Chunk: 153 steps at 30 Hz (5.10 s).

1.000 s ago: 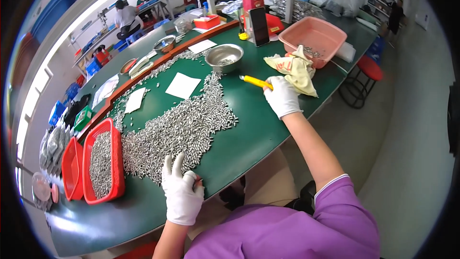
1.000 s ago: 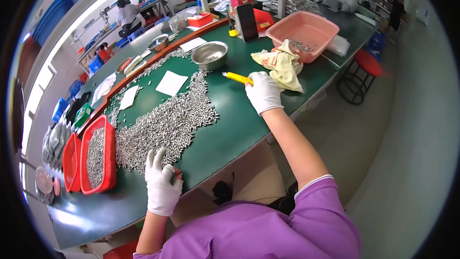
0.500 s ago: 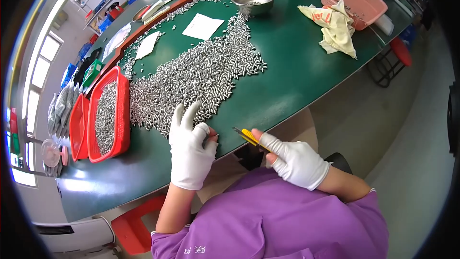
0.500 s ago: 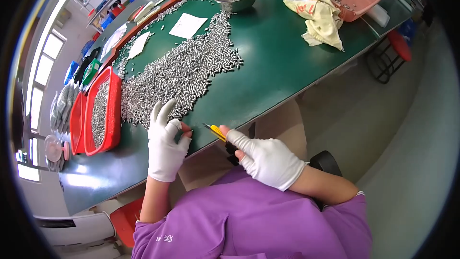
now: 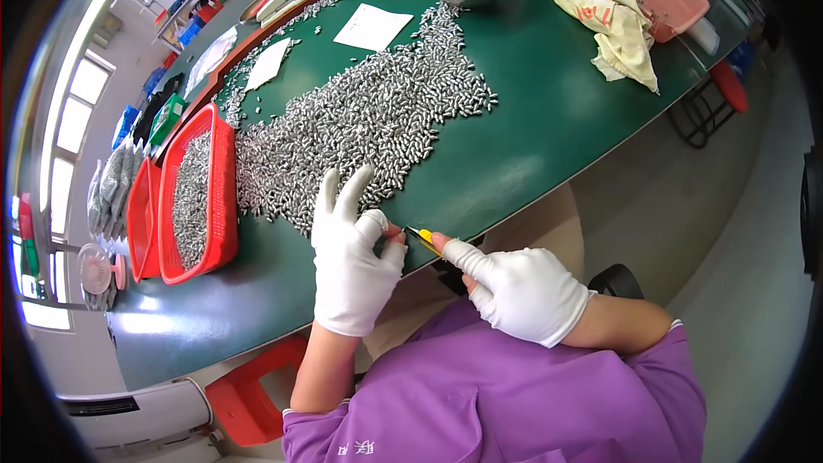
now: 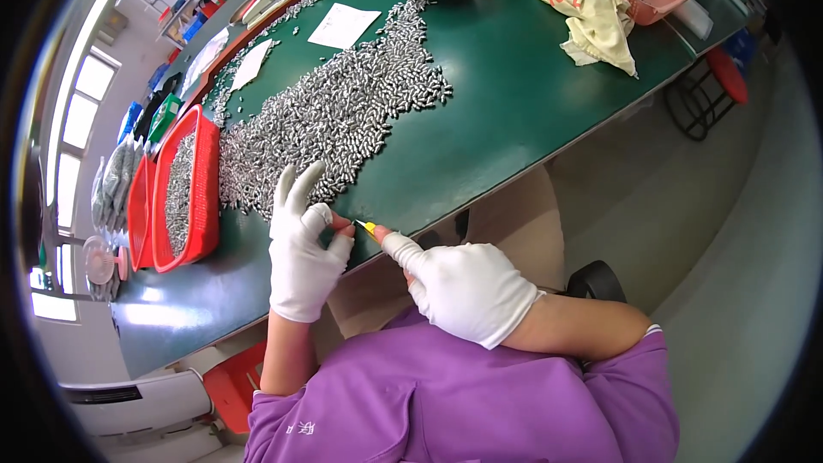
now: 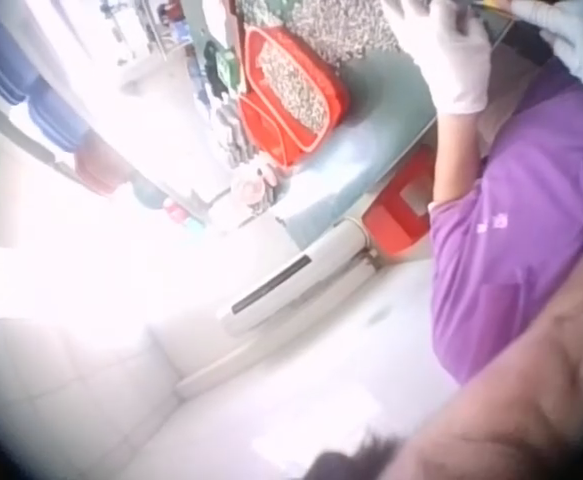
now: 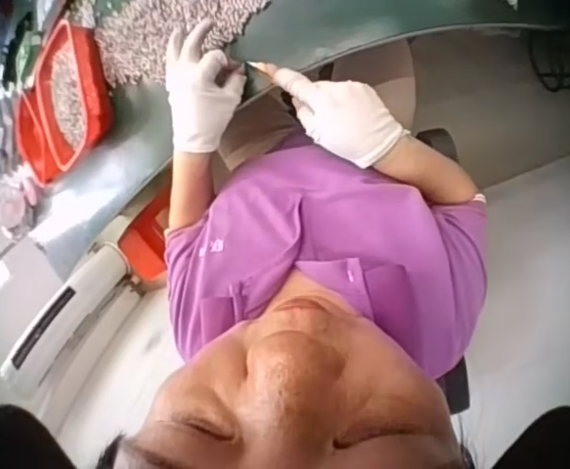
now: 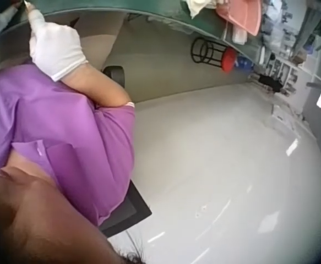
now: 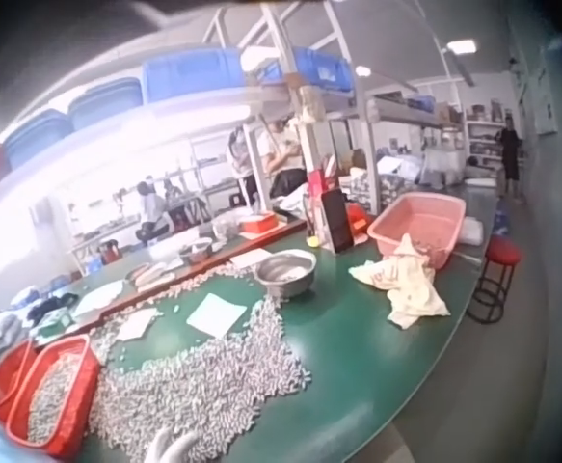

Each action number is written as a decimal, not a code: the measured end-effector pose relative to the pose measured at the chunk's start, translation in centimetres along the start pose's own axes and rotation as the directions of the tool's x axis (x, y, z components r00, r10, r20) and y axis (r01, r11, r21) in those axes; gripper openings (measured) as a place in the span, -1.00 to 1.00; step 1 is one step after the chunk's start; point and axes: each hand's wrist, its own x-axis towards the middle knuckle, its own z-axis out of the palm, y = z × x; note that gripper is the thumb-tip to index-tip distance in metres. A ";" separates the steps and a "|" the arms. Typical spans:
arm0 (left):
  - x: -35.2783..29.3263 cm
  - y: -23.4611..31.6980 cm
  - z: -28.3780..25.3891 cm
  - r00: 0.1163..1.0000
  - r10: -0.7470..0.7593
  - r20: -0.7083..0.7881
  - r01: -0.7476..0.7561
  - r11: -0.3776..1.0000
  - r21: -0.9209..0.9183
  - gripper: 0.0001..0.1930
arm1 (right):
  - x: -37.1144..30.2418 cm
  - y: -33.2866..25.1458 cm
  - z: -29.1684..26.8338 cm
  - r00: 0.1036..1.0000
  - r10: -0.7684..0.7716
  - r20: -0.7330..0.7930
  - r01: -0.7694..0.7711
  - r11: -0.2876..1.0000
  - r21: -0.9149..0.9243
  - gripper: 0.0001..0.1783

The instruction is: Sorting and inspecting small metal components on an industrial workbench.

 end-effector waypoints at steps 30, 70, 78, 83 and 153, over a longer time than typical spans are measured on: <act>5.1 -7.3 -2.7 0.945 -0.275 -0.176 0.071 0.698 -0.712 -0.83 | 7.8 15.7 -9.0 0.798 0.348 -0.492 -0.585 0.642 -0.496 -0.43; 4.0 -8.5 -2.9 0.830 -0.194 0.523 0.456 -0.302 -0.837 -0.73 | 20.3 1.9 -1.5 0.877 -0.379 -0.295 0.469 0.809 0.354 -0.80; 3.8 -8.5 -2.5 0.794 -0.051 0.606 0.561 -0.323 -0.762 -0.78 | 19.6 0.6 -1.8 0.940 -0.325 -0.108 0.329 0.774 0.542 -0.76; 3.9 -8.3 -2.6 0.770 -0.088 0.632 0.584 -0.303 -0.753 -0.81 | 19.8 1.5 -1.4 0.894 -0.427 -0.136 0.436 0.759 0.484 -0.77; 3.7 -8.4 -2.0 0.826 -0.112 0.552 0.508 -0.273 -0.817 -0.67 | 21.0 1.4 -1.8 0.670 -0.670 -0.320 0.728 0.677 0.107 -0.75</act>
